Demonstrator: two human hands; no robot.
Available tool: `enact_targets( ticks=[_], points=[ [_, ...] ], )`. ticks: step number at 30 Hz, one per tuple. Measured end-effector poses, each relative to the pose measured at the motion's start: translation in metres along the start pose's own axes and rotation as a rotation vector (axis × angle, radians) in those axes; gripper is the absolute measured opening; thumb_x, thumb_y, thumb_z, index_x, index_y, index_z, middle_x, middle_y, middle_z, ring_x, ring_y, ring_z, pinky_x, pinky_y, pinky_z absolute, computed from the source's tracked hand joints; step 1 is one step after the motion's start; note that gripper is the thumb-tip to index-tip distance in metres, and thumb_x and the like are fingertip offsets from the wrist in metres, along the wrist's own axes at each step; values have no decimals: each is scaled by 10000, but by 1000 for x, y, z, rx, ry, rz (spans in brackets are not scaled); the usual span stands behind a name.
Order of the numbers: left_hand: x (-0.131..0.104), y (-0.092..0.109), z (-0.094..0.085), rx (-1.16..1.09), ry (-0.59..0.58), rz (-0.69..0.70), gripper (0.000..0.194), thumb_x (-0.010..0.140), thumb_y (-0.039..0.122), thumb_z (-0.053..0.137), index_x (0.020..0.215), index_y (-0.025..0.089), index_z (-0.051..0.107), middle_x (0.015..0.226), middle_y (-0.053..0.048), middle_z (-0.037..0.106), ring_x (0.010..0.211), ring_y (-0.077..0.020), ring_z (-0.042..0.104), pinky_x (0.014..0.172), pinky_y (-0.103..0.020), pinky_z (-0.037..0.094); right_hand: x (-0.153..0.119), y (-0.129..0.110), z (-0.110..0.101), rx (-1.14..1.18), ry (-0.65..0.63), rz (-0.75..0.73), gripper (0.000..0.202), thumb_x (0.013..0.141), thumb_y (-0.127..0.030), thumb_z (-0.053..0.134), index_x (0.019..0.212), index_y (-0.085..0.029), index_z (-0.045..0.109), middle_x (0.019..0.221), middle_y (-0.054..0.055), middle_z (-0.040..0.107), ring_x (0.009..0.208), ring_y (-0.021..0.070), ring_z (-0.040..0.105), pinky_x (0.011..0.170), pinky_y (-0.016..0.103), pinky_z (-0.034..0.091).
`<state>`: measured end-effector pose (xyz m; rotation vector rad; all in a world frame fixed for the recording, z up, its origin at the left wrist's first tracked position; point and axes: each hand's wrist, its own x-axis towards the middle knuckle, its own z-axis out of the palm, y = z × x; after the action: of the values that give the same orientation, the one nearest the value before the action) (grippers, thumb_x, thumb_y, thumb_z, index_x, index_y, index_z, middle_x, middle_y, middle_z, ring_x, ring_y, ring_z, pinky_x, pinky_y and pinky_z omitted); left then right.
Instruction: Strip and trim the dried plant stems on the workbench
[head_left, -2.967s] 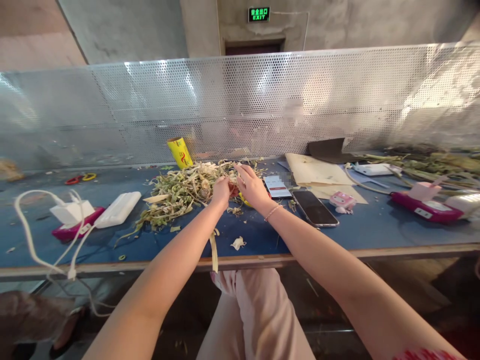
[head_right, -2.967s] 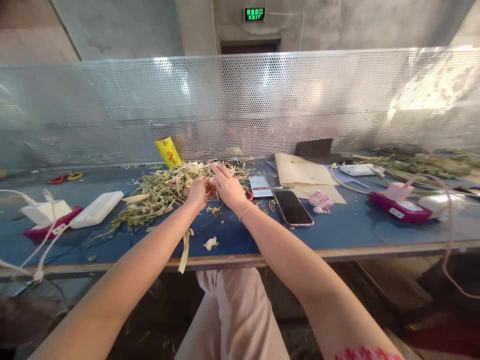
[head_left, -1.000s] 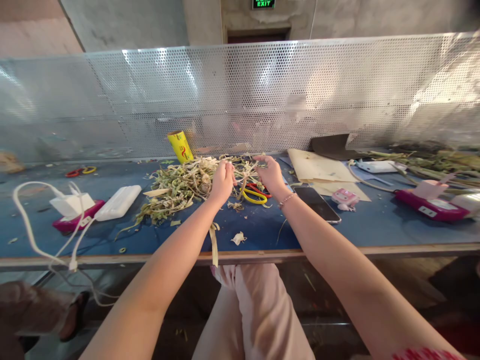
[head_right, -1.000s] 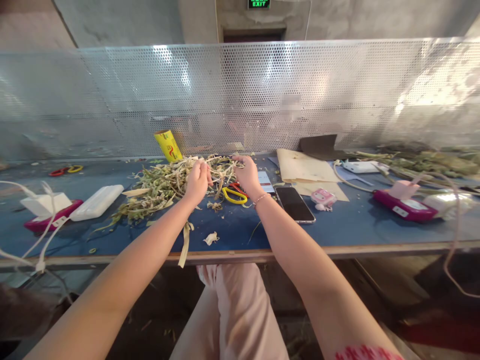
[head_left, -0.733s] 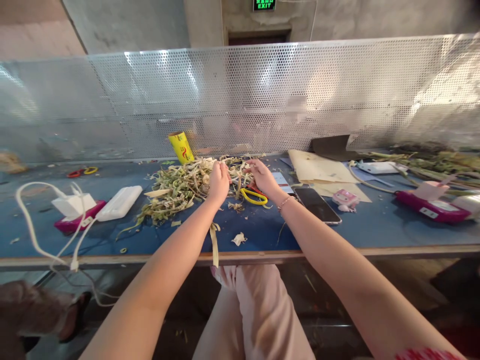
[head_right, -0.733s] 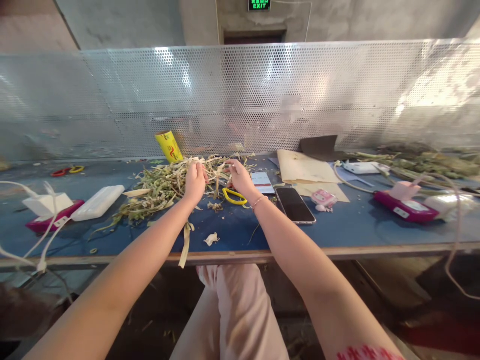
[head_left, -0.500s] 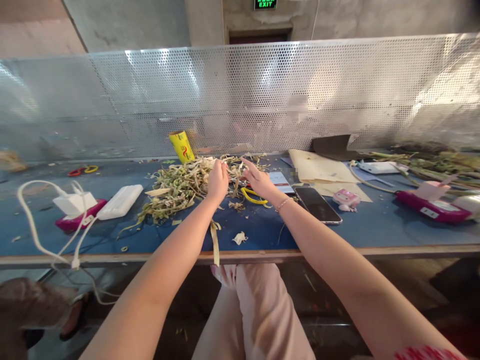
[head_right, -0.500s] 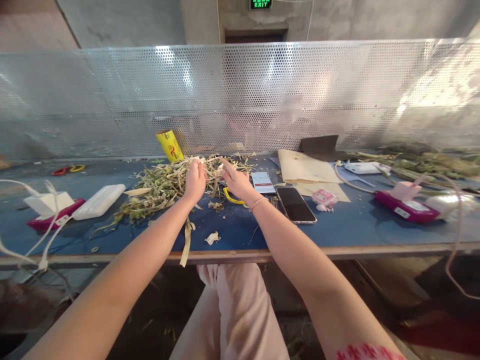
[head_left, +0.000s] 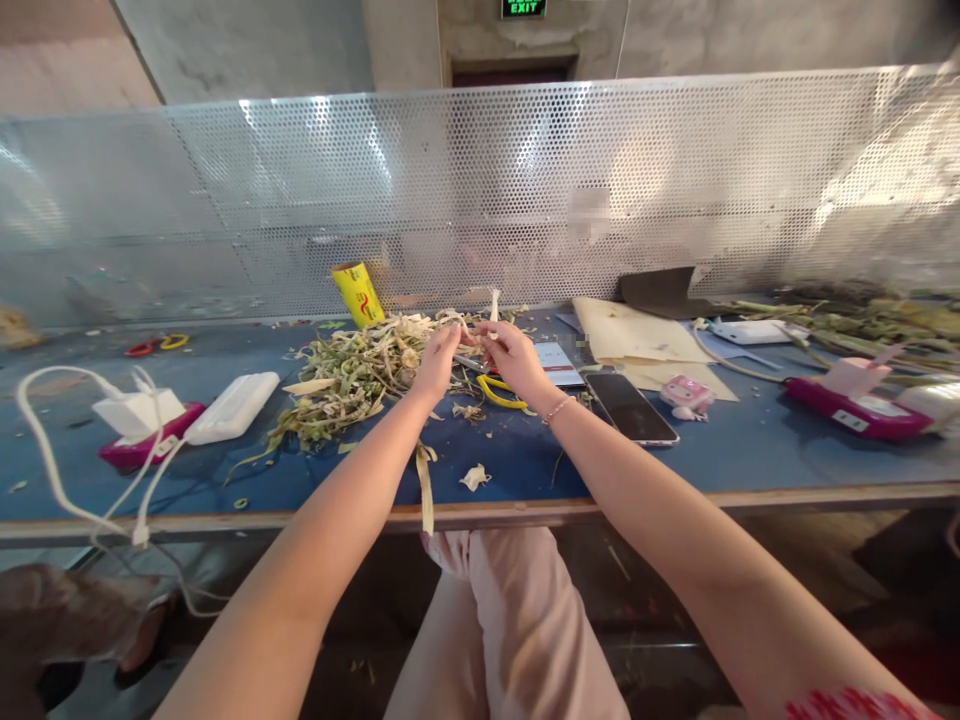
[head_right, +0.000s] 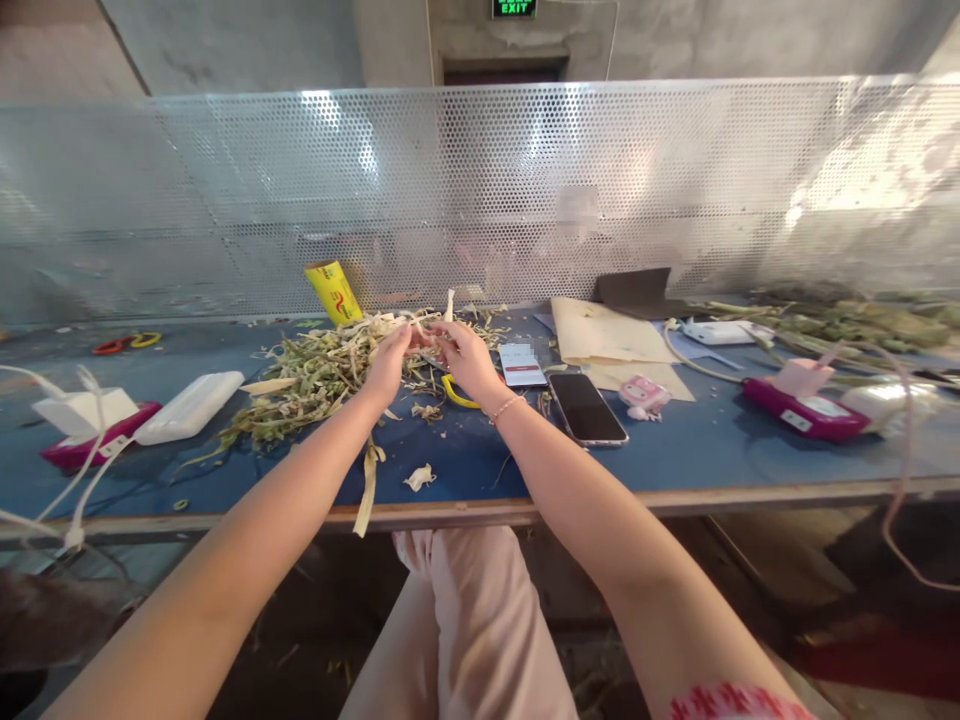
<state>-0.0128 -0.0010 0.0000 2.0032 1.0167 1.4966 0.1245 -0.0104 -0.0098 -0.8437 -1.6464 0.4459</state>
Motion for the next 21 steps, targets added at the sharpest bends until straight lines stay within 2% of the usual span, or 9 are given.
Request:
enact_targets(
  ticks=[5,11,16,21],
  points=[
    [0,1,0,139,58,47,247,755,425,506,711,181,518,687,-15,554,684,-135,519,685,-269,414,0,2,4,138,-21,81,314,771,-176,425,1044,-211,576,1042,64,589,590,76,574,610,258,525],
    [2,-4,3,5,114,-30,267,768,406,476,634,176,491,621,1,540,621,-118,507,629,-249,408,0,-3,5,126,-37,172,257,755,-232,485,976,-187,609,790,25,647,551,101,572,568,251,505],
    [3,-1,1,55,122,-82,235,778,346,470,618,173,477,618,-11,574,590,-118,530,616,-251,418,-1,-4,3,-148,22,-36,169,753,-206,517,855,-184,651,867,63,652,758,154,594,727,297,483],
    [3,6,-7,286,31,-17,185,765,295,481,634,175,533,623,-24,607,638,-150,567,659,-268,419,-1,1,2,-250,-6,-144,182,770,-170,509,861,-187,666,876,72,656,833,172,594,785,314,458]
  ],
)
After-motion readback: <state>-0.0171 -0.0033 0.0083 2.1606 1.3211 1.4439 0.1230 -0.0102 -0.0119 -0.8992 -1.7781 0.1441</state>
